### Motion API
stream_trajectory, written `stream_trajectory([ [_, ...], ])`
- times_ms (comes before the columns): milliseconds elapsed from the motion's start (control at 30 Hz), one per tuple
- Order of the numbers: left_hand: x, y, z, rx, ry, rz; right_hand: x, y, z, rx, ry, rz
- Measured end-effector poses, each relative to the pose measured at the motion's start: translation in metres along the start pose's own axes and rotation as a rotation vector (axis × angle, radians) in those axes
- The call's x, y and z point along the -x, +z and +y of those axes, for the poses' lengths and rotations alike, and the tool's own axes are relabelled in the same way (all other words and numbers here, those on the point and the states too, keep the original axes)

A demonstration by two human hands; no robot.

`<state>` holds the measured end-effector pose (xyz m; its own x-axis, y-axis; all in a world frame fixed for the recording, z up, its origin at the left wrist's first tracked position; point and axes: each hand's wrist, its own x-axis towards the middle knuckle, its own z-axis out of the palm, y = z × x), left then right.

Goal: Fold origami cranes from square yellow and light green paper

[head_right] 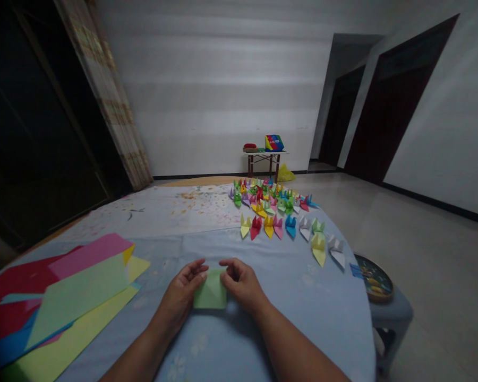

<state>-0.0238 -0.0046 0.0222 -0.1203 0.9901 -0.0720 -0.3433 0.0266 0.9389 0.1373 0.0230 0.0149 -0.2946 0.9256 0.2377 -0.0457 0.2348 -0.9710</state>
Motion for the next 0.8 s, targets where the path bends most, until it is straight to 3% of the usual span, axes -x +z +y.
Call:
stream_trajectory([
  [400,0.000,0.002,-0.001,0.122,-0.032,-0.013,0.002,0.002,-0.004,0.015,0.113,-0.053],
  [600,0.005,0.006,0.004,0.089,-0.196,-0.264,0.003,0.002,-0.007,-0.043,0.103,-0.027],
  [800,0.001,0.004,0.004,-0.075,-0.130,-0.182,0.003,0.002,-0.014,-0.019,0.202,-0.065],
])
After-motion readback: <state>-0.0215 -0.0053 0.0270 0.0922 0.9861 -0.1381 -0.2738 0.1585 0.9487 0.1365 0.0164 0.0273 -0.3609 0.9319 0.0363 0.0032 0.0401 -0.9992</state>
